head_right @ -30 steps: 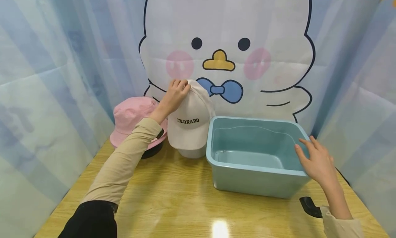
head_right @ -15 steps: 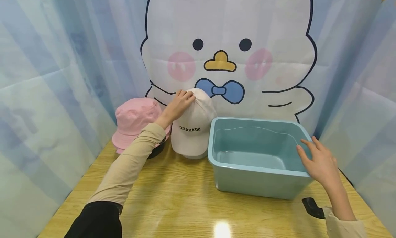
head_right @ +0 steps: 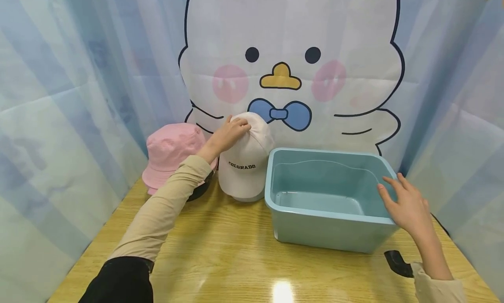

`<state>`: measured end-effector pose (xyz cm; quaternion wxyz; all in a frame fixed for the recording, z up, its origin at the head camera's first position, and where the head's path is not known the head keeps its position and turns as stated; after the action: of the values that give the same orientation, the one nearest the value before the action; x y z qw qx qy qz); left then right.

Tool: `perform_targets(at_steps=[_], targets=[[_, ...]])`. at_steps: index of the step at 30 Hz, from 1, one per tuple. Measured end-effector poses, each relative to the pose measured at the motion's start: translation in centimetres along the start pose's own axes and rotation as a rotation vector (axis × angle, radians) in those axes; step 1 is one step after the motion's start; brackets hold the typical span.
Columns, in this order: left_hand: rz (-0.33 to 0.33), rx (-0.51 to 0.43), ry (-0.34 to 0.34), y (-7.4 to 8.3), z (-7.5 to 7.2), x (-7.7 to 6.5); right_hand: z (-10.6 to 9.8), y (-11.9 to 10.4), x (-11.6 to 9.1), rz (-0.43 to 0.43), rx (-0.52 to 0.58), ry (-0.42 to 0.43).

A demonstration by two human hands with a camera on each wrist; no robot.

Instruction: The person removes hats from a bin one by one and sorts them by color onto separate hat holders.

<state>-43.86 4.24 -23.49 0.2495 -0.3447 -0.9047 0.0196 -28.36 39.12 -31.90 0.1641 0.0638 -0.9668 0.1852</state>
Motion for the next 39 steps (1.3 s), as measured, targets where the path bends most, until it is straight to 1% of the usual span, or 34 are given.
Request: perform_targets(at_steps=[3, 5, 7, 10, 12, 14, 15, 18, 20, 23, 25, 27, 29, 32, 33, 35, 37, 39], targets=[[0.017, 0.017, 0.037, 0.0, -0.7, -0.6, 0.0, -0.1, 0.0, -0.004, -0.008, 0.000], [-0.001, 0.013, 0.051, -0.3, -0.9, -1.1, 0.1, -0.1, 0.1, -0.007, -0.009, -0.004], [-0.051, -0.018, 0.056, -1.1, -0.9, -1.7, 0.1, -0.1, 0.1, -0.014, -0.009, -0.006], [-0.166, -0.097, 0.066, -2.8, -0.6, -2.5, -0.2, -0.2, 0.2, -0.034, -0.010, 0.017], [-0.239, -0.146, 0.065, -4.0, -0.3, -3.3, -0.6, -0.5, 0.3, -0.060, -0.036, 0.035], [-0.284, -0.169, 0.053, -5.0, 0.1, -4.1, -1.2, -1.1, 0.5, -0.096, -0.085, 0.060], [-0.292, -0.166, 0.048, -5.3, 0.3, -4.4, -1.5, -1.6, 0.7, -0.119, -0.119, 0.071], [-0.284, -0.145, 0.044, -5.7, 0.8, -5.4, -3.1, -4.2, 1.6, -0.224, -0.227, 0.113], [-0.270, -0.127, 0.055, -5.8, 0.9, -5.8, -4.3, -7.1, 2.7, -0.328, -0.283, 0.135], [-0.265, -0.089, 0.063, -6.0, 1.1, -6.1, -5.4, -12.1, 4.8, -0.472, -0.336, 0.094], [-0.274, -0.057, 0.055, -6.0, 1.2, -6.1, -5.4, -15.6, 6.5, -0.563, -0.358, 0.066], [-0.287, -0.020, 0.039, -6.0, 1.4, -6.0, -4.8, -18.5, 8.4, -0.638, -0.370, 0.054], [-0.302, 0.023, 0.021, -5.9, 1.5, -5.9, -3.8, -21.0, 10.1, -0.739, -0.389, 0.090], [-0.317, 0.076, -0.005, -5.7, 1.6, -5.7, -1.5, -23.1, 12.4, -0.848, -0.451, 0.129], [-0.320, 0.085, -0.010, -5.6, 1.7, -5.6, -0.6, -23.6, 13.2, -0.868, -0.471, 0.130], [-0.326, 0.087, -0.011, -5.5, 1.7, -5.5, 1.3, -24.2, 14.5, -0.879, -0.522, 0.111], [-0.327, 0.085, -0.007, -5.3, 1.7, -5.5, 3.0, -24.6, 15.8, -0.867, -0.554, 0.082], [-0.324, 0.093, 0.005, -5.2, 1.7, -5.4, 4.3, -25.0, 16.8, -0.838, -0.554, 0.058]])
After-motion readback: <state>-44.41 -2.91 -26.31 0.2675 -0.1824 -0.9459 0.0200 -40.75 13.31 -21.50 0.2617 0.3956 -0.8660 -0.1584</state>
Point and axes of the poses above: each hand's wrist, its own x-axis towards the middle knuckle, its own z-axis out of the palm, y = z × x, the point moved 9 cm from there along x, towards the middle knuckle, and after that the axes turned 5 degrees about -z, right-handed, at the moved point
